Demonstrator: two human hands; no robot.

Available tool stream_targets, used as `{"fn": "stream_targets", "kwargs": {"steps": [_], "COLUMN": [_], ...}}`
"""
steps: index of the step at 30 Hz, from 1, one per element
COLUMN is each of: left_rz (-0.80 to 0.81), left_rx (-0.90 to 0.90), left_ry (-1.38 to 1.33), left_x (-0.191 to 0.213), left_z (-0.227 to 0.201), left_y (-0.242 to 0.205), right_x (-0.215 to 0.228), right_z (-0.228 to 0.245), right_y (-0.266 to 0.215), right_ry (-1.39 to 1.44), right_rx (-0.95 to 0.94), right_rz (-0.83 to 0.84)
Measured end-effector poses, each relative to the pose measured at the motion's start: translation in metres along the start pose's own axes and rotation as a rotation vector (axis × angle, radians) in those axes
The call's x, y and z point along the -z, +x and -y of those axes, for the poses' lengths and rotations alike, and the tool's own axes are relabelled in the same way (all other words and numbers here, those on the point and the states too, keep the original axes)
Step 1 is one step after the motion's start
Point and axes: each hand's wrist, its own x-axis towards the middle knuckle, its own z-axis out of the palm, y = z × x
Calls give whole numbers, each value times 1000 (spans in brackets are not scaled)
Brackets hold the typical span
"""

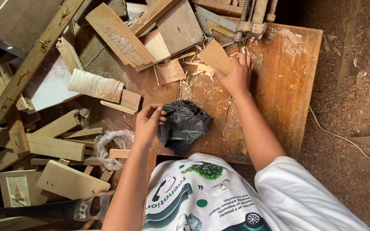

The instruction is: The person uses a hand saw to cut small wooden pieces on a workbench. They hold the wood with one hand and saw with the other, then inspect the cut pieces and handle a hammer and additional wood scraps.

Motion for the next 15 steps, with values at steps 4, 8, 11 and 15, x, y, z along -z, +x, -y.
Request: {"fn": "stream_targets", "kwargs": {"steps": [4, 8, 11, 15], "left_rz": [45, 49, 116, 178], "left_rx": [-66, -246, -328, -238], "left_ry": [-39, 106, 78, -127], "left_x": [-19, -51, -72, -76], "left_z": [-7, -29, -52, -79], "left_y": [6, 9, 1, -19], "right_x": [-11, 7, 39, 70], "right_z": [19, 48, 77, 115], "right_y": [-16, -32, -48, -56], "right_ry": [367, 1350, 1916, 1978], "right_rx": [-316, -562, -334, -274], "right_rz": [112, 322, 565, 575]}}
